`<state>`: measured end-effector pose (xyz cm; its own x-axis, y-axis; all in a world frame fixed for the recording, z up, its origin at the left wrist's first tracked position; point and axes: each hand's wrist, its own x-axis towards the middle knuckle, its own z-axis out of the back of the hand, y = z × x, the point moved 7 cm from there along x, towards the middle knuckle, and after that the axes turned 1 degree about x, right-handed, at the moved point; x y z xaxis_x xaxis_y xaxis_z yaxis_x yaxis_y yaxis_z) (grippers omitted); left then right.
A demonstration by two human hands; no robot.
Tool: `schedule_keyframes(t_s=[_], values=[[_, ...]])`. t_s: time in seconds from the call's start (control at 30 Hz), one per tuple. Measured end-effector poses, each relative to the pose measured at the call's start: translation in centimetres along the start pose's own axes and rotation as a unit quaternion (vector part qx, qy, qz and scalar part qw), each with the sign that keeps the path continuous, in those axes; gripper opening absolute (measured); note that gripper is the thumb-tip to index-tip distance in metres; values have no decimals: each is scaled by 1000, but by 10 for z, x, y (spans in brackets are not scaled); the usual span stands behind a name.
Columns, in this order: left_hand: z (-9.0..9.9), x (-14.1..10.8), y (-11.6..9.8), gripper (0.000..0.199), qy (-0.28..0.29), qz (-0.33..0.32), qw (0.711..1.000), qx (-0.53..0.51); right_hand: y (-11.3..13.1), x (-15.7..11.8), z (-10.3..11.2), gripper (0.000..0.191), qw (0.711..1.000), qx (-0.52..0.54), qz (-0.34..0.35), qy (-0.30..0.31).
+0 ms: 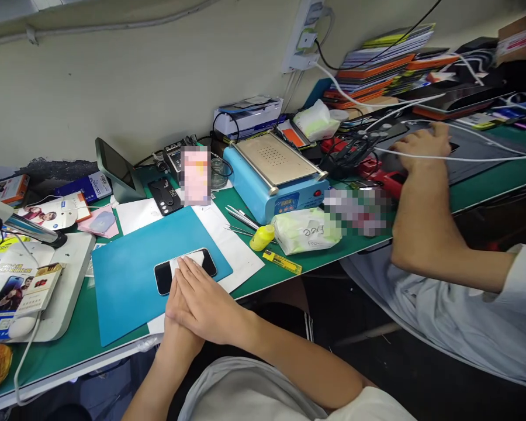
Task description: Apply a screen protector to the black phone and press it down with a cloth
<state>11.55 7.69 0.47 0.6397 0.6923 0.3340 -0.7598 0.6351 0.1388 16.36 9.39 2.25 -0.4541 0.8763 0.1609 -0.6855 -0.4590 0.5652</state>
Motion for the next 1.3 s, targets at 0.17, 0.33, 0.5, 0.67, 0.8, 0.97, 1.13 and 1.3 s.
schedule_keyframes(t_s=[0.17, 0.33, 0.5, 0.67, 0.8, 0.97, 1.13, 1.3], values=[[13, -2, 14, 75, -18, -1, 1000, -4, 7, 17, -6, 88, 999, 36, 10, 26], [15, -13, 20, 76, 22, 23, 999, -4, 17, 17, -13, 88, 998, 56, 35, 15], [9, -16, 31, 81, 39, 60, 997, -28, 16, 27, -15, 87, 996, 65, 33, 41], [13, -25, 27, 79, 33, 56, 998, -23, 21, 23, -16, 86, 996, 65, 51, 35], [10, -24, 30, 82, 25, 73, 997, -24, 18, 28, -17, 84, 996, 67, 46, 36], [16, -22, 24, 80, 36, 75, 996, -18, 20, 23, -18, 84, 995, 81, 53, 38], [18, -22, 20, 76, 44, 71, 996, -14, 19, 23, -19, 87, 994, 85, 42, 62], [2, -35, 20, 80, 58, 138, 988, -27, 24, 16, -20, 86, 994, 79, 55, 51]])
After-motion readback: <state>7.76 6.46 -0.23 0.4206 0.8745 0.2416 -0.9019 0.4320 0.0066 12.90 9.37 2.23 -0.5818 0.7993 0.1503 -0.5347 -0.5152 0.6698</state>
